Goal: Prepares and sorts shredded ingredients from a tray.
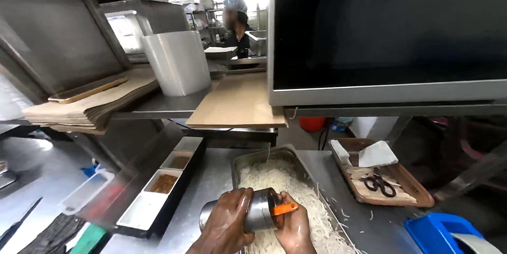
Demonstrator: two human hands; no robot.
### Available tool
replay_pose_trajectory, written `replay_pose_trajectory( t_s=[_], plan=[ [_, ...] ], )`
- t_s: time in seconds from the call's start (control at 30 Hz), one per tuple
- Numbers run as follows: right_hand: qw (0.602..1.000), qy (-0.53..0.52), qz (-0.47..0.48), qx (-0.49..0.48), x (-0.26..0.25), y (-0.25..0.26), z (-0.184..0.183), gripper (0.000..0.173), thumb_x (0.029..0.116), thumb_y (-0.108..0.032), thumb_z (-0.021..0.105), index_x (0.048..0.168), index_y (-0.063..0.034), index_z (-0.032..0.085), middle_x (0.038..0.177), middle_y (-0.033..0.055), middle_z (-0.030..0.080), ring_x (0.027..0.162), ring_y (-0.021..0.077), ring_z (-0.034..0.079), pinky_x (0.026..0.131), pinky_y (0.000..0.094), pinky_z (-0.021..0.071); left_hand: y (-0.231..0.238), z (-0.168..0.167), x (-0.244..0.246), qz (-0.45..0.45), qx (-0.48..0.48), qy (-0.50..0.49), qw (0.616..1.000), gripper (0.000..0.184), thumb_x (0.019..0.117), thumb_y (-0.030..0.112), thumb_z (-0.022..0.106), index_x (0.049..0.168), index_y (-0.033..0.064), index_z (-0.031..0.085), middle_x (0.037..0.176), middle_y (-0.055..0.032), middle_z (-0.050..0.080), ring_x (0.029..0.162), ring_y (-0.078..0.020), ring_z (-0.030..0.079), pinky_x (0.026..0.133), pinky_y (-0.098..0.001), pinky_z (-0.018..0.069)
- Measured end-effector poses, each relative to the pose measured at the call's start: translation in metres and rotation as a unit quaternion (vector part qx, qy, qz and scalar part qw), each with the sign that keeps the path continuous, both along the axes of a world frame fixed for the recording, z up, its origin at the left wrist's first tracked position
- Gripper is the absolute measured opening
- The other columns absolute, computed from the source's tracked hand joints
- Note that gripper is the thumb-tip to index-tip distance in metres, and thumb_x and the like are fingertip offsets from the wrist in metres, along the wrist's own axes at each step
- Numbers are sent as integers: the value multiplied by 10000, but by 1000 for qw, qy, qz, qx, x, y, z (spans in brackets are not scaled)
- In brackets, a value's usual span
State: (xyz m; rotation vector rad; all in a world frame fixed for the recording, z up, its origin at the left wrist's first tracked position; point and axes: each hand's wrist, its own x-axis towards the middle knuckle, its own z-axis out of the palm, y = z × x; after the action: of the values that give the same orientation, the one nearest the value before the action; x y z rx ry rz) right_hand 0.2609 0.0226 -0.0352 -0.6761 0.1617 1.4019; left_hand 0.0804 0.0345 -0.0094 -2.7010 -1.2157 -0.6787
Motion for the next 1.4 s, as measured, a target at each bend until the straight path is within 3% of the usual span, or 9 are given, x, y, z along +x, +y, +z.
replay_pose_trajectory(
  t_s=[0.53, 0.77, 0.93, 1.0, 1.1, 1.2, 1.3, 1.37, 1.4],
  plan=[
    [999, 17, -28, -12, 9, 6, -1, 362, 1040, -197, 357, 722, -110, 505, 593, 32, 562, 497, 138, 569, 468, 295, 501, 9, 10, 18, -9, 69, 102, 992, 961, 513, 486, 921, 1337, 116, 596, 1173, -98, 701, 1050, -282, 701, 890, -463, 583],
    [998, 22, -47, -29, 18, 26, 19, 334, 1068, -184, 335, 772, -134, 480, 569, -20, 500, 466, 91, 512, 461, 235, 478, -1, -30, 13, 89, -132, -212, 964, 1028, 618, 397, 932, 1448, -12, 487, 1339, -169, 646, 1222, -270, 645, 1055, -444, 525],
    [985, -70, 157, -30, 36, 80, 4, 254, 1078, -151, 352, 855, -110, 466, 564, -36, 422, 383, 38, 358, 367, 166, 353, -13, -54, -6, 167, -139, -380, 899, 1106, 594, 348, 937, 1461, -93, 411, 1328, -206, 639, 1211, -192, 650, 1049, -356, 532],
    [943, -200, 262, -52, 43, 103, 11, 219, 1095, -157, 369, 911, -99, 474, 597, -40, 418, 388, 25, 334, 360, 155, 328, -17, -62, -18, 188, -126, -401, 888, 1131, 578, 356, 928, 1459, -118, 401, 1328, -225, 631, 1218, -186, 642, 1058, -334, 518],
    [823, -434, 365, -46, 51, 122, 29, 167, 1092, -139, 430, 986, -66, 538, 629, -44, 432, 414, 30, 338, 379, 171, 324, -20, -79, -39, 214, -115, -429, 870, 1143, 579, 346, 938, 1461, -122, 381, 1330, -230, 625, 1221, -177, 639, 1060, -312, 516],
    [593, -660, 460, -40, 54, 111, 51, 137, 1053, -171, 525, 1102, -74, 609, 707, -18, 498, 494, 67, 414, 452, 228, 375, -20, -103, -61, 250, -116, -450, 849, 1162, 583, 348, 923, 1475, -129, 351, 1358, -247, 598, 1239, -206, 624, 1067, -329, 510],
    [400, -773, 493, -9, 62, 90, 75, 245, 1036, -185, 559, 1160, -15, 685, 968, 153, 655, 786, 242, 608, 744, 444, 517, -18, -125, -81, 277, -113, -450, 842, 1186, 582, 374, 928, 1484, -132, 346, 1386, -282, 573, 1275, -269, 603, 1086, -374, 497],
    [345, -785, 515, 4, 67, 81, 84, 237, 1032, -158, 546, 1135, -7, 697, 936, 159, 650, 767, 247, 596, 732, 451, 501, -21, -139, -89, 289, -109, -450, 838, 1197, 587, 404, 927, 1481, -138, 344, 1379, -295, 572, 1268, -281, 607, 1089, -383, 492],
    [351, -786, 510, 2, 70, 82, 89, 235, 1035, -137, 540, 1148, -5, 699, 945, 163, 663, 773, 247, 612, 744, 447, 516, -22, -142, -92, 292, -114, -455, 834, 1198, 592, 393, 929, 1484, -140, 333, 1378, -299, 571, 1264, -283, 610, 1089, -385, 493]
  ],
)
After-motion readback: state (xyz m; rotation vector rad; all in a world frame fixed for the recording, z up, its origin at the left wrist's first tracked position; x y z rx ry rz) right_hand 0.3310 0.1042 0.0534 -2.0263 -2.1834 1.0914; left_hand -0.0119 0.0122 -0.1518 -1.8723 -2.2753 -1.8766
